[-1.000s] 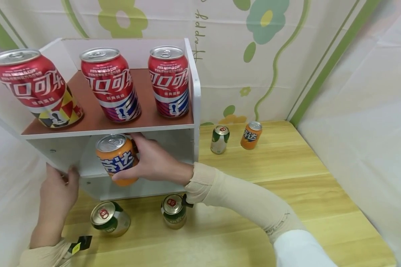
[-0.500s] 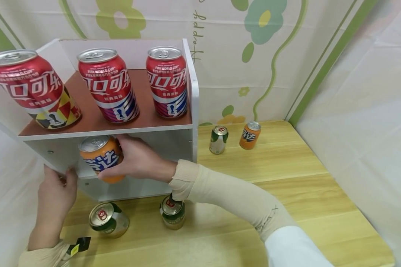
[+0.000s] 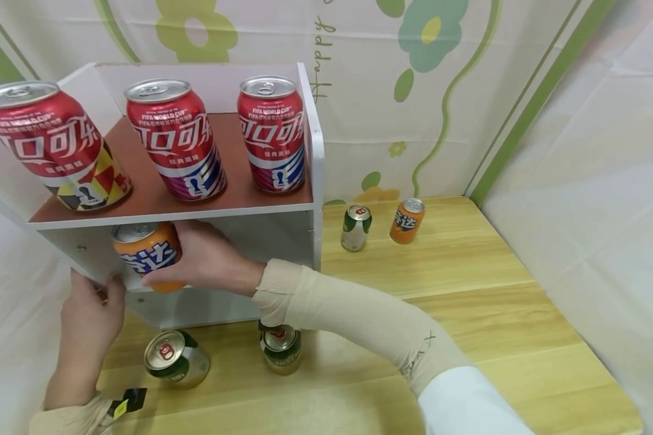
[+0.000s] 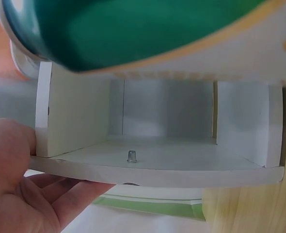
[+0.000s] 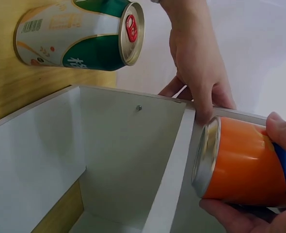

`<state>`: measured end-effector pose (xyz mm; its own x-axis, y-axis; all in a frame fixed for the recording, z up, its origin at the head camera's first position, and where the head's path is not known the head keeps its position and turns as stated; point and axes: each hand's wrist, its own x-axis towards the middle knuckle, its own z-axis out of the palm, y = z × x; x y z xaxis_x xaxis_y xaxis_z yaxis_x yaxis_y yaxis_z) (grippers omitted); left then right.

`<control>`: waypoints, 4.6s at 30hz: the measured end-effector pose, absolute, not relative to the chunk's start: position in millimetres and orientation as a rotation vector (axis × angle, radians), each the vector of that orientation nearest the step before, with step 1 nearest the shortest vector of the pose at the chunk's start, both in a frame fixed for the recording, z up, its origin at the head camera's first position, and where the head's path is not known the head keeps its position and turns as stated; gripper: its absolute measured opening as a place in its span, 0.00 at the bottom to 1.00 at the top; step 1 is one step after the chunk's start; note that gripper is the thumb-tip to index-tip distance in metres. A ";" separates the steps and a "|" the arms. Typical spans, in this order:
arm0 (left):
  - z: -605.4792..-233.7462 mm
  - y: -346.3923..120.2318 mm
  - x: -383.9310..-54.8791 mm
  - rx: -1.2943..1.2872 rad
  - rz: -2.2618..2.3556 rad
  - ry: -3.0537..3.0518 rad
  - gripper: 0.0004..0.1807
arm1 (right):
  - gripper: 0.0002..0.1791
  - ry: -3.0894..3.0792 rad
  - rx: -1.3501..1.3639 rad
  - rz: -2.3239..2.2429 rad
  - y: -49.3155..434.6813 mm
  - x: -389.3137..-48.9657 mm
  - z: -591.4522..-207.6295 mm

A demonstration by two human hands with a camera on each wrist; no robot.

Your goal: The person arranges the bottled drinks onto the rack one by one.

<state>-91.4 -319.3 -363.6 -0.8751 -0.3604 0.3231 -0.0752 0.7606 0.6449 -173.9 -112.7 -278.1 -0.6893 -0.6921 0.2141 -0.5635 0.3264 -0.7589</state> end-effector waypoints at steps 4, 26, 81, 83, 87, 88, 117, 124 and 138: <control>-364.9 -319.7 -91.4 0.333 -0.876 -2.533 0.27 | 0.48 2.464 -1.134 -1.294 -118.5 -174.0 -280.2; -365.4 -319.0 -91.1 0.314 -0.864 -2.496 0.27 | 0.51 2.513 -1.035 -1.266 -139.3 -173.7 -286.5; -365.9 -318.2 -90.6 0.329 -0.853 -2.482 0.25 | 0.55 2.604 -1.101 -1.084 -157.7 -172.9 -289.5; -365.4 -318.7 -90.6 0.322 -0.860 -2.491 0.25 | 0.56 2.576 -1.110 -1.123 -156.2 -172.8 -289.6; -364.4 -319.7 -90.5 0.306 -0.871 -2.503 0.26 | 0.59 2.519 -1.166 -1.203 -153.9 -172.4 -288.3; -364.6 -320.0 -90.5 0.300 -0.875 -2.504 0.26 | 0.60 2.507 -1.180 -1.216 -153.3 -172.1 -288.0; -365.1 -319.6 -91.8 0.331 -0.891 -2.527 0.26 | 0.59 2.393 -1.387 -1.143 -31.7 -122.3 -284.4; -365.2 -320.2 -92.1 0.327 -0.897 -2.531 0.27 | 0.57 2.299 -1.430 -1.265 1.9 -109.5 -293.7; -363.9 -317.4 -90.6 0.335 -0.932 -2.543 0.29 | 0.51 2.262 -1.222 -1.488 73.3 -106.7 -312.2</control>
<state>-90.6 -317.4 -363.9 -0.8871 -0.3563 0.2933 -0.0823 0.7475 0.6591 -106.7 73.3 -312.2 -0.6493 -0.7072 0.2796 -0.5368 0.1658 -0.8272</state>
